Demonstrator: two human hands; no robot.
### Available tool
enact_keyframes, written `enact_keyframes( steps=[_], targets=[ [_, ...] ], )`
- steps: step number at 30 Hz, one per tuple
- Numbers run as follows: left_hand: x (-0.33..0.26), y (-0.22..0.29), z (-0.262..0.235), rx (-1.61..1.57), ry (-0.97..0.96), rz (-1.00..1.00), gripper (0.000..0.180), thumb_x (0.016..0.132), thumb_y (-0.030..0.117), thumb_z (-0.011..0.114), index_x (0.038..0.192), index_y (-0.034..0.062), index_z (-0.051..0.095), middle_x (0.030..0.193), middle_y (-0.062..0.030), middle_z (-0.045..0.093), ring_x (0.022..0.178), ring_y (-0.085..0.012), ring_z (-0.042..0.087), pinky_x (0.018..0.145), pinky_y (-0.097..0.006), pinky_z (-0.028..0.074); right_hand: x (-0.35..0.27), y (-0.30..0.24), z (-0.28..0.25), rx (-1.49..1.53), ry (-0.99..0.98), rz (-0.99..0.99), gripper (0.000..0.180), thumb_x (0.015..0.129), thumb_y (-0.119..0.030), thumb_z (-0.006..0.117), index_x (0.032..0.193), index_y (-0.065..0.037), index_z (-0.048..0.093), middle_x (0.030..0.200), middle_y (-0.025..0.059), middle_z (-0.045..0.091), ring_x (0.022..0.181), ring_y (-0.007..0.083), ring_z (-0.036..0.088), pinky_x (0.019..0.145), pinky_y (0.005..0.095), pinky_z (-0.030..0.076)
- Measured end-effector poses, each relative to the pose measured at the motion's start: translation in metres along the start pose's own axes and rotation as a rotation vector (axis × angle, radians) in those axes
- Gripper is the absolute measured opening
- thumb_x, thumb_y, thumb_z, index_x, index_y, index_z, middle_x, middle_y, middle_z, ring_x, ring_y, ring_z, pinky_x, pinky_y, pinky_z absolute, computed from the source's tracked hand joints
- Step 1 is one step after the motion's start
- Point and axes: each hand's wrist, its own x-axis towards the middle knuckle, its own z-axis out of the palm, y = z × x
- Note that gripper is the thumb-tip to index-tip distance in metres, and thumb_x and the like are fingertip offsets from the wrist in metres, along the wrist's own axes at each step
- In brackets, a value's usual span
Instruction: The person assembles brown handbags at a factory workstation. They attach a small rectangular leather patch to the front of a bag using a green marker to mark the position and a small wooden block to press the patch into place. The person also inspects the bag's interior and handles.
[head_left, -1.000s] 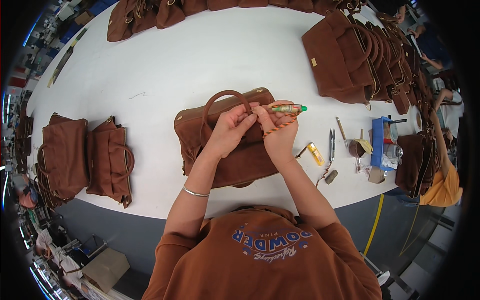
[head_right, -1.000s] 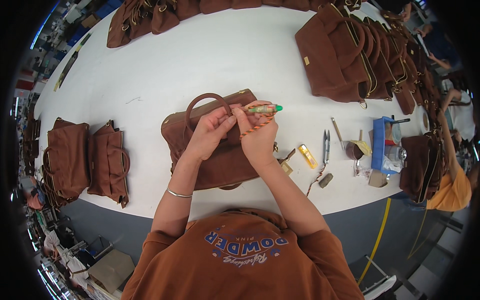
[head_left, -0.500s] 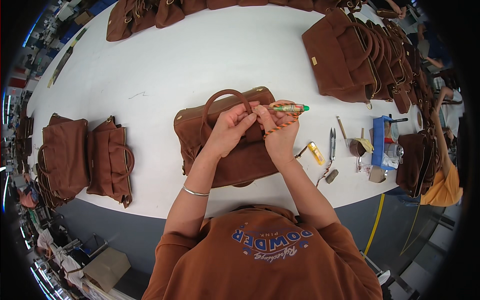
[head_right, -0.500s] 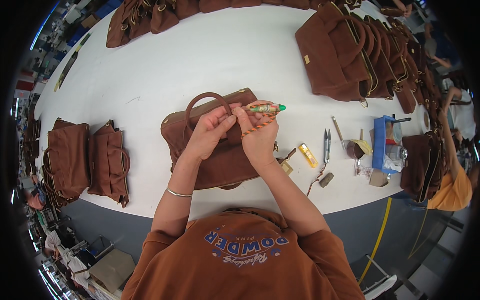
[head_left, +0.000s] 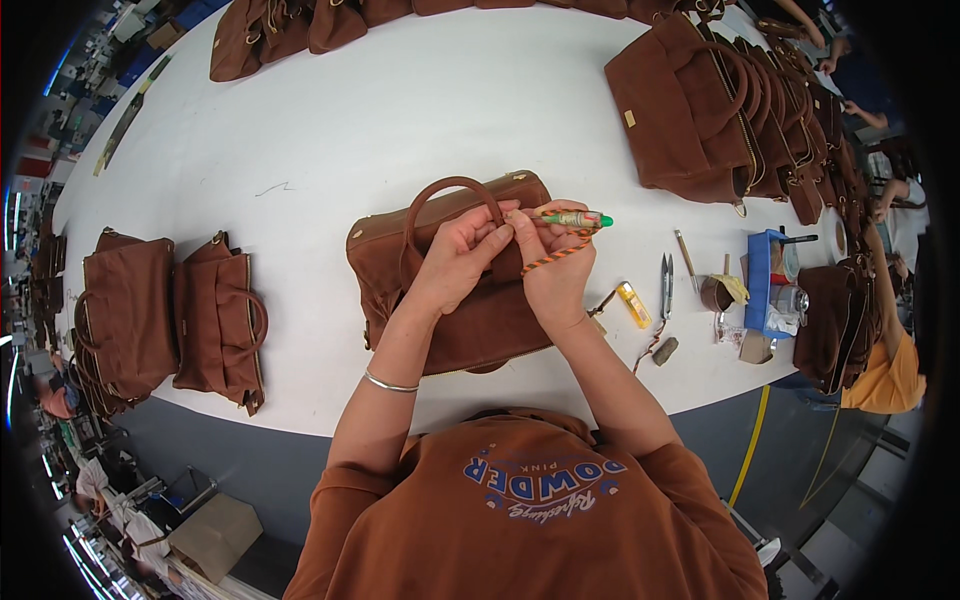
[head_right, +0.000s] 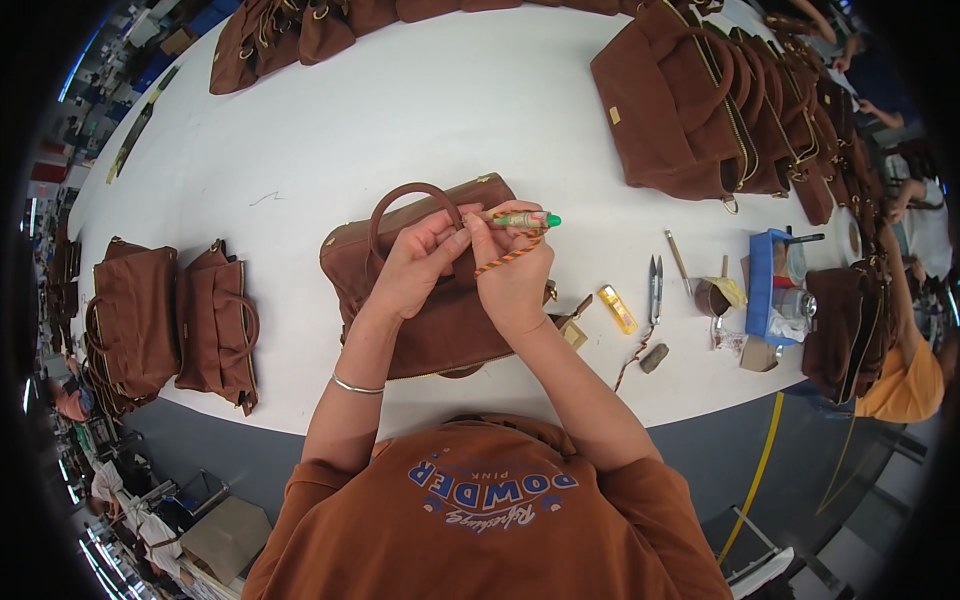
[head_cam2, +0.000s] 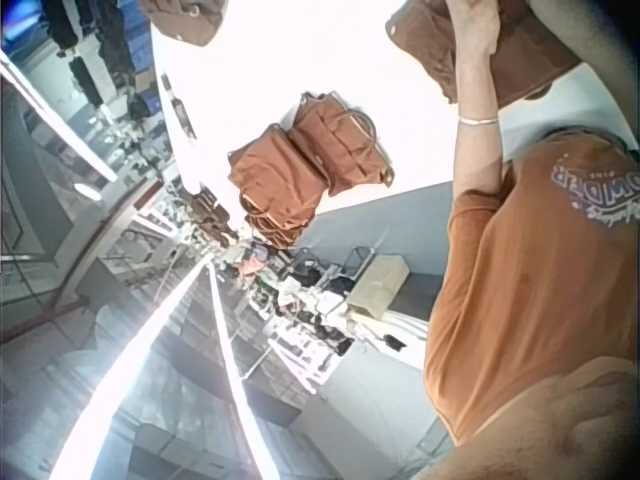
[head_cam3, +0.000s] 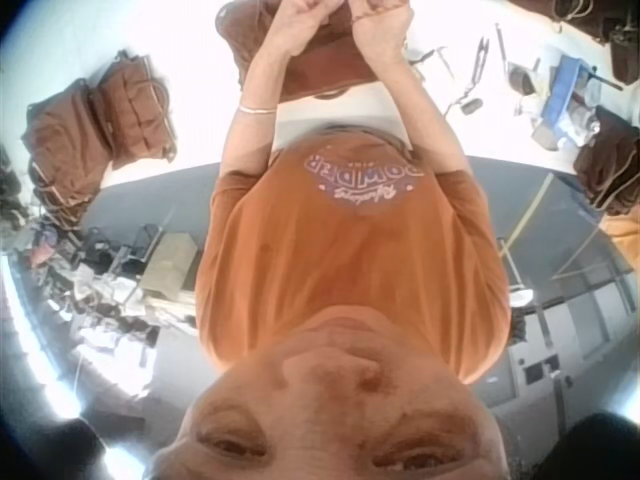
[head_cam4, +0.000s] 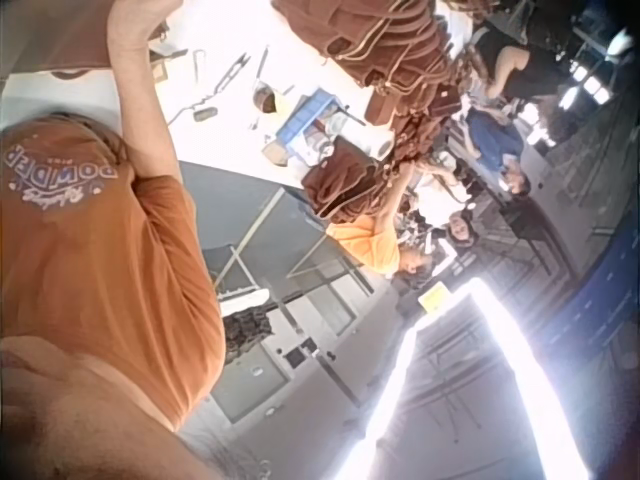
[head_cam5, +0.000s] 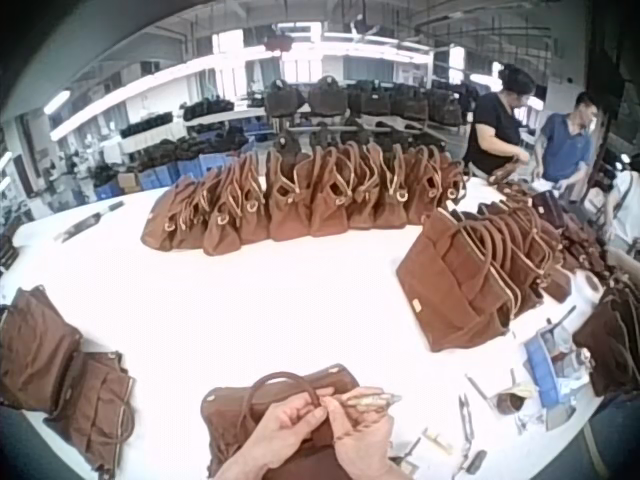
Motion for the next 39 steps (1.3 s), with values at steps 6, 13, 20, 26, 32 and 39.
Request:
enact_keyframes(
  steps=[6,13,20,26,32,39],
  targets=[
    [0.0,0.0,0.0,0.008,0.002,0.01,0.037,0.1,0.011,0.057,0.134,-0.0018,0.053,0.119,-0.0058,0.064,0.109,-0.0107,0.058,0.098,-0.027,0.047,-0.001,0.001,0.0,0.005,0.011,0.012,0.018,0.09,0.004,0.065,0.102,0.001,0.051,0.089,0.0057,0.065,0.08,0.0084,0.064,0.069,0.0214,0.053],
    [0.0,-0.006,-0.002,0.02,-0.026,0.072,0.042,0.098,0.026,0.061,0.136,0.0074,0.056,0.106,0.0071,0.065,0.081,0.0016,0.046,0.061,-0.016,0.032,0.003,-0.009,-0.003,0.176,0.015,0.166,0.018,0.091,0.003,0.065,0.102,0.0,0.051,0.088,0.0085,0.068,0.078,0.0095,0.065,0.066,0.0208,0.052],
    [-0.001,0.003,0.0,0.014,-0.01,0.014,0.039,0.1,0.011,0.057,0.136,-0.0018,0.051,0.114,-0.0055,0.066,0.103,-0.0105,0.06,0.095,-0.028,0.047,0.003,-0.009,-0.003,0.173,0.021,0.173,0.018,0.091,0.003,0.064,0.103,0.002,0.05,0.09,0.0111,0.067,0.082,0.0133,0.067,0.074,0.0243,0.055],
    [0.0,-0.006,-0.002,0.001,-0.021,0.069,0.044,0.098,0.027,0.061,0.137,0.0073,0.055,0.103,0.0074,0.065,0.082,0.0018,0.047,0.061,-0.016,0.032,0.003,-0.007,-0.005,0.121,0.01,0.202,0.019,0.091,0.002,0.065,0.104,0.002,0.051,0.091,0.0106,0.067,0.083,0.0131,0.067,0.074,0.0242,0.055],
    [-0.001,-0.004,-0.002,0.005,-0.031,0.065,0.044,0.098,0.026,0.061,0.138,0.0076,0.054,0.097,0.0087,0.065,0.077,0.0027,0.045,0.06,-0.016,0.031,0.003,-0.005,-0.005,0.054,0.007,0.217,0.02,0.091,0.002,0.066,0.104,0.002,0.051,0.089,0.0084,0.066,0.08,0.0106,0.065,0.071,0.0224,0.053],
    [-0.001,-0.002,-0.001,0.003,-0.029,0.059,0.044,0.098,0.023,0.061,0.138,0.0054,0.053,0.097,0.0064,0.066,0.077,0.0024,0.046,0.059,-0.016,0.032,0.002,-0.004,-0.004,0.101,0.03,0.227,0.018,0.091,0.0,0.067,0.102,0.001,0.052,0.086,0.0065,0.066,0.076,0.0089,0.065,0.066,0.0214,0.052]
  ],
)
